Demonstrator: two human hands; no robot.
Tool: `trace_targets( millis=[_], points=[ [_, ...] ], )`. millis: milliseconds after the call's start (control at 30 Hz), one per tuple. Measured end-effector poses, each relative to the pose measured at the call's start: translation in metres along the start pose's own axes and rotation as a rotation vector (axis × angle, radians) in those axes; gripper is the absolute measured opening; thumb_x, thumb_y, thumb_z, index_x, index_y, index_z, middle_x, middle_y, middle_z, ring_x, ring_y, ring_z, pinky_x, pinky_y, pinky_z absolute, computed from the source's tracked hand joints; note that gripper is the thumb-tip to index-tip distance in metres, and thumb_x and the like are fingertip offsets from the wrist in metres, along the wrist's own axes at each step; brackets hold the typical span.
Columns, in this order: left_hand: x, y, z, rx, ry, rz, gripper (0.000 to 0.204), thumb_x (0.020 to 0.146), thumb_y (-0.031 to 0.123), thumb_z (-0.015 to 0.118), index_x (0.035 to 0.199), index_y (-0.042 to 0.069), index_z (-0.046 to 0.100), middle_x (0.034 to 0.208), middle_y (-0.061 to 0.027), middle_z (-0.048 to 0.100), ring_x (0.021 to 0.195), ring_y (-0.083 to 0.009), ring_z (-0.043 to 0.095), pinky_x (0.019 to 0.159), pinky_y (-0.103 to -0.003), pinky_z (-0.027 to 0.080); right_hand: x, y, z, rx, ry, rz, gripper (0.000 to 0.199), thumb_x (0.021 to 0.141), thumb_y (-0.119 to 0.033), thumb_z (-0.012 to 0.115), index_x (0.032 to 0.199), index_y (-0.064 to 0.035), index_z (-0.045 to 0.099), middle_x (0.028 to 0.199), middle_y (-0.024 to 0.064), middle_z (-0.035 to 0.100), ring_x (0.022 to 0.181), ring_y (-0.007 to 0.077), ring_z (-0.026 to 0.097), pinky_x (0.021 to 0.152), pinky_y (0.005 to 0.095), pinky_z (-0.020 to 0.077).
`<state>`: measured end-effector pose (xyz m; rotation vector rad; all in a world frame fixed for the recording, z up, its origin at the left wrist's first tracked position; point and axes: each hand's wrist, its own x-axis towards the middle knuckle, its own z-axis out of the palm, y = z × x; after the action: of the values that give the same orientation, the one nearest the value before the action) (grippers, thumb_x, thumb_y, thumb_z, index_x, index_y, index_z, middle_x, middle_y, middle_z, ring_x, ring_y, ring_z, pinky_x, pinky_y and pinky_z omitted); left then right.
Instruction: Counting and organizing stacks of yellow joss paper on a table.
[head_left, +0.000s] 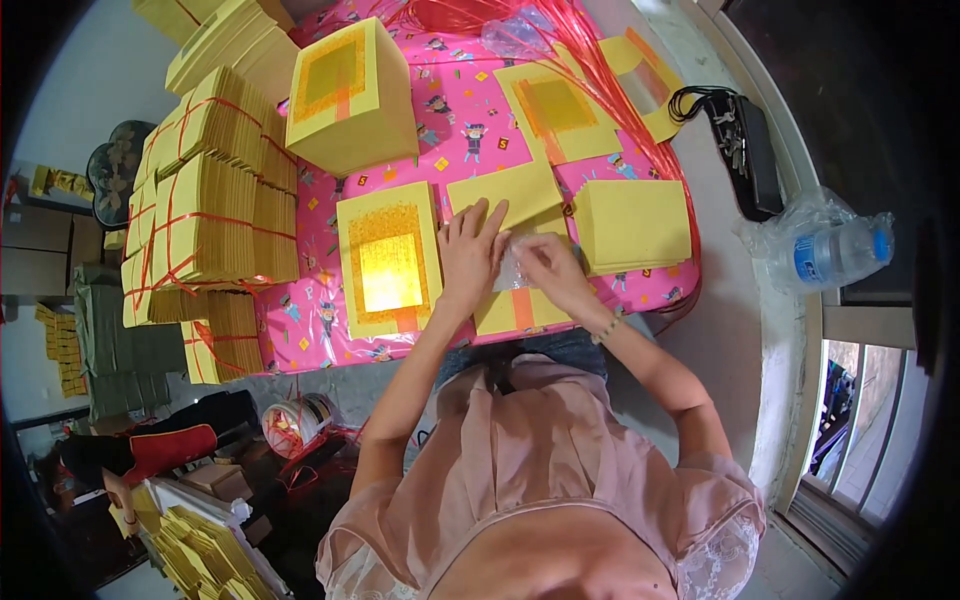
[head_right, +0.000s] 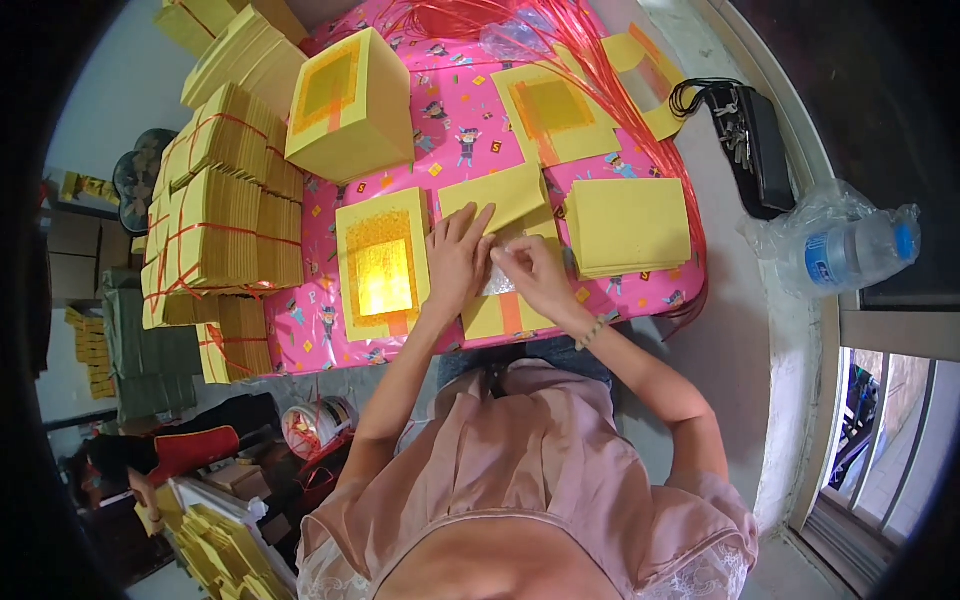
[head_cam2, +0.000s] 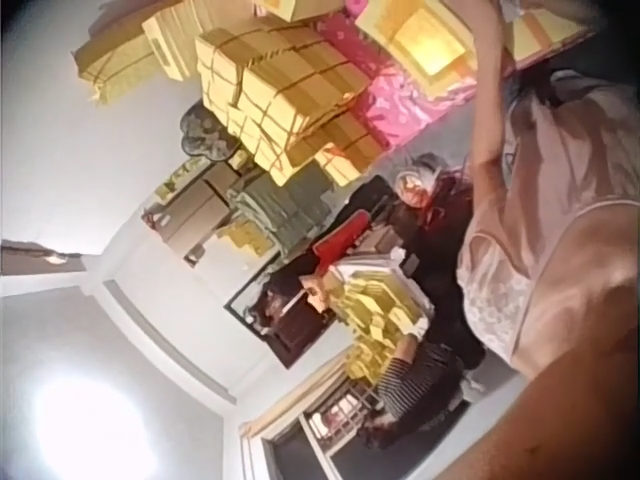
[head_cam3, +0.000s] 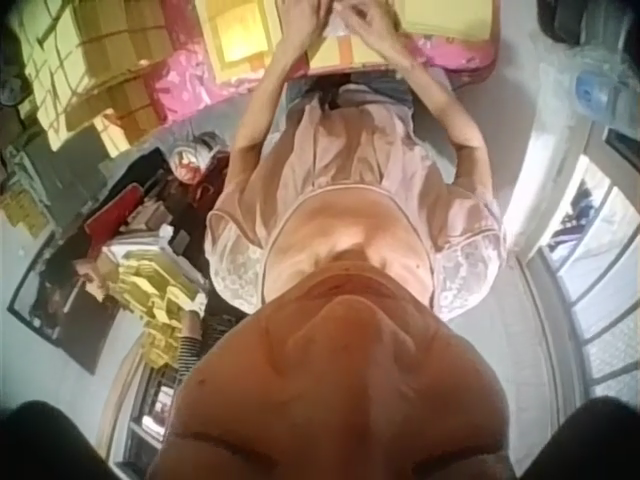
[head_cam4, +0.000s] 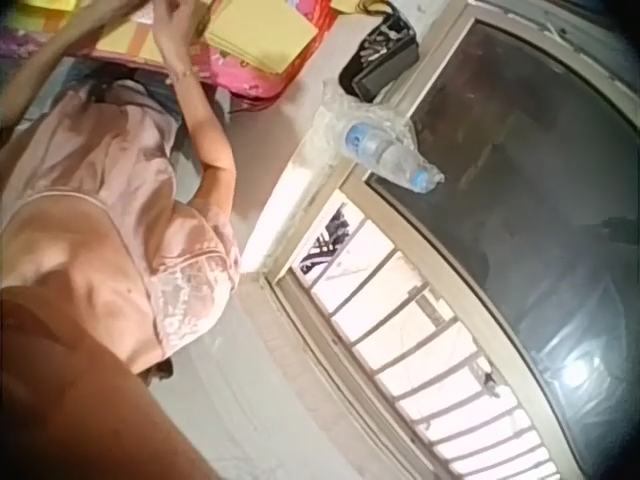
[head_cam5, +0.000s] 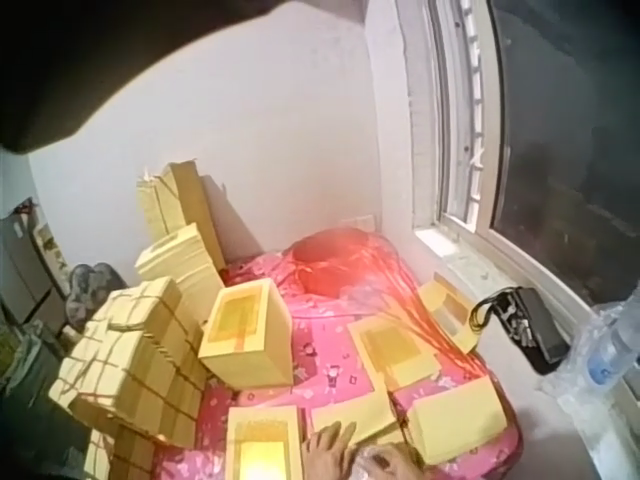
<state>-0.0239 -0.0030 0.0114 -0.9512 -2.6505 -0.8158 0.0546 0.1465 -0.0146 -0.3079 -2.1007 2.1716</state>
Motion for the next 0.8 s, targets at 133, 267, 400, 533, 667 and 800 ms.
trace_targets(
  millis=[133, 267, 400, 533, 667, 800],
  points=[
    [-0.006, -0.004, 0.004, 0.091, 0.016, 0.032, 0.052, 0.093, 0.026, 0.065, 0.144, 0.02, 0.054, 0.14, -0.0149, 0.053, 0.127, -0.0343, 0.048, 0.104, -0.05, 0.035, 0.021, -0.06, 0.017, 0.248, 0.109, 0.291, 0.039, 0.098, -0.035, 0.066, 0.122, -0.0063, 0.055, 0.102, 0.0019, 0.063, 0.086, 0.0077, 0.062, 0.069, 0.0227, 0.0507],
    [-0.007, -0.003, 0.002, 0.079, 0.03, 0.05, 0.054, 0.093, 0.028, 0.065, 0.145, 0.02, 0.052, 0.141, -0.0169, 0.051, 0.129, -0.0347, 0.046, 0.105, -0.051, 0.034, 0.032, -0.026, 0.014, 0.283, 0.148, 0.284, 0.029, 0.1, -0.02, 0.062, 0.119, 0.001, 0.06, 0.099, 0.0048, 0.067, 0.083, 0.0106, 0.066, 0.07, 0.0249, 0.0559],
    [-0.002, 0.007, -0.029, -0.053, 0.024, 0.047, 0.056, 0.092, 0.031, 0.067, 0.143, 0.013, 0.054, 0.14, -0.0189, 0.05, 0.128, -0.0349, 0.045, 0.107, -0.049, 0.03, 0.018, -0.036, 0.017, 0.355, 0.224, 0.093, 0.023, 0.1, -0.014, 0.06, 0.116, 0.0029, 0.062, 0.1, 0.0051, 0.068, 0.083, 0.01, 0.065, 0.071, 0.0256, 0.0567],
    [0.017, 0.021, -0.066, -0.069, 0.223, 0.035, 0.055, 0.091, 0.026, 0.069, 0.141, 0.009, 0.055, 0.138, -0.0167, 0.051, 0.125, -0.0343, 0.046, 0.105, -0.047, 0.031, -0.006, -0.048, -0.008, 0.151, 0.087, -0.004, 0.025, 0.1, -0.011, 0.06, 0.12, 0.0033, 0.06, 0.106, 0.0054, 0.068, 0.092, 0.0102, 0.065, 0.075, 0.0259, 0.0567],
    [0.034, 0.028, -0.094, -0.137, 0.217, 0.064, 0.056, 0.09, 0.023, 0.071, 0.14, 0.006, 0.054, 0.13, -0.0154, 0.059, 0.118, -0.0328, 0.053, 0.104, -0.043, 0.035, -0.03, -0.068, -0.018, 0.239, 0.007, -0.108, 0.024, 0.1, -0.009, 0.061, 0.121, 0.0037, 0.061, 0.112, 0.0044, 0.067, 0.098, 0.0099, 0.064, 0.082, 0.0268, 0.0554],
    [0.04, 0.038, -0.1, -0.531, -0.079, -0.034, 0.044, 0.092, 0.022, 0.07, 0.13, 0.002, 0.06, 0.095, -0.0159, 0.068, 0.085, -0.027, 0.066, 0.08, -0.037, 0.049, -0.042, -0.072, -0.04, 0.123, -0.036, -0.09, 0.026, 0.1, -0.009, 0.061, 0.123, 0.0032, 0.061, 0.112, 0.0043, 0.068, 0.098, 0.0087, 0.063, 0.083, 0.0261, 0.053]
  ],
)
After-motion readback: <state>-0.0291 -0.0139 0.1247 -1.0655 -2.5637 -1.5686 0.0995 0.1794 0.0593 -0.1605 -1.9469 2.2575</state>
